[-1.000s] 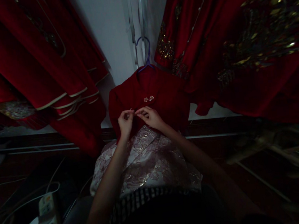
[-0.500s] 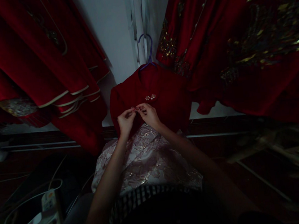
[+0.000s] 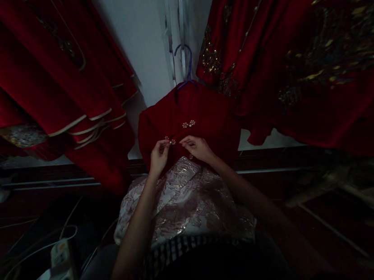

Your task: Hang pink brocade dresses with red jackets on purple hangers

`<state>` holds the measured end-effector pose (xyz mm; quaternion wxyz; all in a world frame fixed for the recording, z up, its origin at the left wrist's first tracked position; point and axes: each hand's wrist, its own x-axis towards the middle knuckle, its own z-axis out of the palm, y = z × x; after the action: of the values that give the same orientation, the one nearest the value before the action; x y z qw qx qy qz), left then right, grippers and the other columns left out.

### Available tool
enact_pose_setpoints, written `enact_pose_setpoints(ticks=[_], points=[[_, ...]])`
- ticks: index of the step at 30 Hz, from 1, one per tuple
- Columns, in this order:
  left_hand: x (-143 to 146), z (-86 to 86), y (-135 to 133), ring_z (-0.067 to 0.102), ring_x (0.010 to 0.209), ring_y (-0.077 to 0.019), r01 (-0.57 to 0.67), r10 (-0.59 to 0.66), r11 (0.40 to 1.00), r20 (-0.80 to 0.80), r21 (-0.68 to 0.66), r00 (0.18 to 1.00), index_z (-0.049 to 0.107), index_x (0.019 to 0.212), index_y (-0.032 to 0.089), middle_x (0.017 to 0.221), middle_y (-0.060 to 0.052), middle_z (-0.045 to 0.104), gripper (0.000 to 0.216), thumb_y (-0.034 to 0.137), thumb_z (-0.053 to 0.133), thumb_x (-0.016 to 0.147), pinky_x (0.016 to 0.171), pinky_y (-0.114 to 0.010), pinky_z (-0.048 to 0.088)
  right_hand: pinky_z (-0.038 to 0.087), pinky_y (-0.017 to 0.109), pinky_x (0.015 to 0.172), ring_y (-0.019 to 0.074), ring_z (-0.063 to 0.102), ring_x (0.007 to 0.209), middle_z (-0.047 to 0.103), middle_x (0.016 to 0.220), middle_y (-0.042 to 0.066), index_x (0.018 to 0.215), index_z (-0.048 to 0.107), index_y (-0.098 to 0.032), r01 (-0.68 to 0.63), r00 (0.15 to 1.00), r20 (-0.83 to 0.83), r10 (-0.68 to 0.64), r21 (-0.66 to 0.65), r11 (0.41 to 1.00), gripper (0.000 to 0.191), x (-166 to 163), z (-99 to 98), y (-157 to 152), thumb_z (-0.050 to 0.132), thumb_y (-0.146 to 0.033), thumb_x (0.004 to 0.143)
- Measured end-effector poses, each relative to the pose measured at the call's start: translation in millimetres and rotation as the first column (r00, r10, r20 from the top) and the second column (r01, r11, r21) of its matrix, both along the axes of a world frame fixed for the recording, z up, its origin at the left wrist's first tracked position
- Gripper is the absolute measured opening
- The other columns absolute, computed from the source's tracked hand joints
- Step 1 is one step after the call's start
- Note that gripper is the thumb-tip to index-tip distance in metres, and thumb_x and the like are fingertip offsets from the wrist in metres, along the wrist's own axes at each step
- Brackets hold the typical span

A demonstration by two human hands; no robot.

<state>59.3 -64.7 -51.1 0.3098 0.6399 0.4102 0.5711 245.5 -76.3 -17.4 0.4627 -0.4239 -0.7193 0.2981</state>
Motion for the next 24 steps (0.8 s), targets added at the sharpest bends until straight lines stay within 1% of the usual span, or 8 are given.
enact_pose_setpoints(ticks=[4, 6, 11, 13, 16, 20, 22, 24], points=[[8, -32.0, -13, 0.05, 0.124, -0.0203, -0.097, 0.107, 0.993, -0.163, 0.073, 0.981, 0.047, 0.124, 0.021, 0.129, -0.011, 0.054, 0.038, 0.027, 0.049, 0.087, 0.109, -0.041, 0.036, 0.056, 0.029, 0.076, 0.0138, 0.069, 0.084, 0.071, 0.096, 0.004, 0.095, 0.065, -0.021, 0.045, 0.994, 0.103, -0.041, -0.034, 0.998, 0.018, 23, -27.0, -8, 0.051, -0.019, 0.085], [9, -41.5, -17, 0.044, 0.128, -0.0249, -0.189, 0.204, 0.979, -0.285, 0.08, 0.937, 0.046, 0.126, 0.021, 0.13, -0.012, 0.05, 0.043, 0.023, 0.052, 0.083, 0.112, -0.046, 0.032, 0.055, 0.03, 0.076, 0.0139, 0.067, 0.082, 0.07, 0.094, 0.005, 0.099, 0.063, -0.02, 0.09, 0.987, 0.138, -0.083, -0.045, 0.995, 0.019, 29, -42.5, -10, 0.051, -0.019, 0.085], [8, -53.1, -33, 0.041, 0.124, -0.0332, -0.516, 0.509, 0.852, -0.366, 0.087, 0.779, 0.052, 0.118, 0.019, 0.123, -0.015, 0.043, 0.044, 0.028, 0.063, 0.075, 0.107, -0.053, 0.033, 0.054, 0.033, 0.077, 0.017, 0.064, 0.087, 0.066, 0.1, 0.009, 0.104, 0.058, -0.017, 0.153, 0.978, 0.154, -0.141, -0.074, 0.985, 0.029, 31, -75.4, -15, 0.062, -0.018, 0.076], [9, -58.3, -41, 0.043, 0.122, -0.0317, -0.558, 0.542, 0.828, -0.338, 0.058, 0.769, 0.052, 0.117, 0.019, 0.122, -0.015, 0.042, 0.045, 0.028, 0.064, 0.075, 0.106, -0.051, 0.035, 0.054, 0.032, 0.076, 0.0165, 0.064, 0.088, 0.066, 0.098, 0.007, 0.103, 0.059, -0.019, 0.147, 0.984, 0.119, -0.133, -0.125, 0.981, 0.031, 29, -82.1, -17, 0.064, -0.016, 0.072], [9, -62.5, -48, 0.054, 0.112, -0.0271, -0.505, 0.471, 0.86, -0.267, -0.07, 0.841, 0.05, 0.116, 0.019, 0.116, -0.014, 0.052, 0.046, 0.031, 0.065, 0.074, 0.099, -0.044, 0.043, 0.053, 0.03, 0.075, 0.0139, 0.063, 0.079, 0.065, 0.088, 0.002, 0.1, 0.06, -0.02, 0.172, 0.984, 0.071, -0.16, -0.202, 0.964, 0.033, 26, -83.5, -20, 0.066, -0.014, 0.068], [0, -44.6, -55, 0.064, 0.084, -0.0225, -0.38, 0.309, 0.898, -0.3, -0.221, 0.903, 0.056, 0.099, 0.021, 0.091, -0.006, 0.066, 0.033, 0.035, 0.066, 0.072, 0.079, -0.035, 0.049, 0.05, 0.026, 0.07, 0.0118, 0.059, 0.07, 0.063, 0.075, -0.001, 0.092, 0.061, -0.019, 0.098, 0.995, 0.043, -0.09, -0.264, 0.96, 0.03, 22, -74.4, -23, 0.069, -0.015, 0.064], [-7, -24.1, -62, 0.063, 0.076, -0.0194, -0.419, 0.359, 0.895, -0.311, -0.154, 0.88, 0.058, 0.091, 0.022, 0.082, -0.002, 0.066, 0.024, 0.032, 0.066, 0.071, 0.073, -0.03, 0.048, 0.049, 0.024, 0.066, 0.0112, 0.058, 0.068, 0.061, 0.073, -0.002, 0.087, 0.059, -0.019, 0.034, 0.999, 0.032, -0.027, -0.228, 0.973, 0.024, 20, -67.8, -26, 0.069, -0.021, 0.066], [-11, -0.2, -73, 0.062, 0.071, -0.0157, -0.515, 0.493, 0.857, -0.231, -0.039, 0.839, 0.058, 0.088, 0.021, 0.079, 0.001, 0.065, 0.02, 0.028, 0.065, 0.071, 0.069, -0.025, 0.047, 0.047, 0.022, 0.062, 0.0101, 0.055, 0.066, 0.058, 0.076, -0.002, 0.083, 0.056, -0.019, 0.021, 0.999, 0.039, -0.016, -0.151, 0.988, 0.02, 18, -59.9, -31, 0.067, -0.023, 0.067]])
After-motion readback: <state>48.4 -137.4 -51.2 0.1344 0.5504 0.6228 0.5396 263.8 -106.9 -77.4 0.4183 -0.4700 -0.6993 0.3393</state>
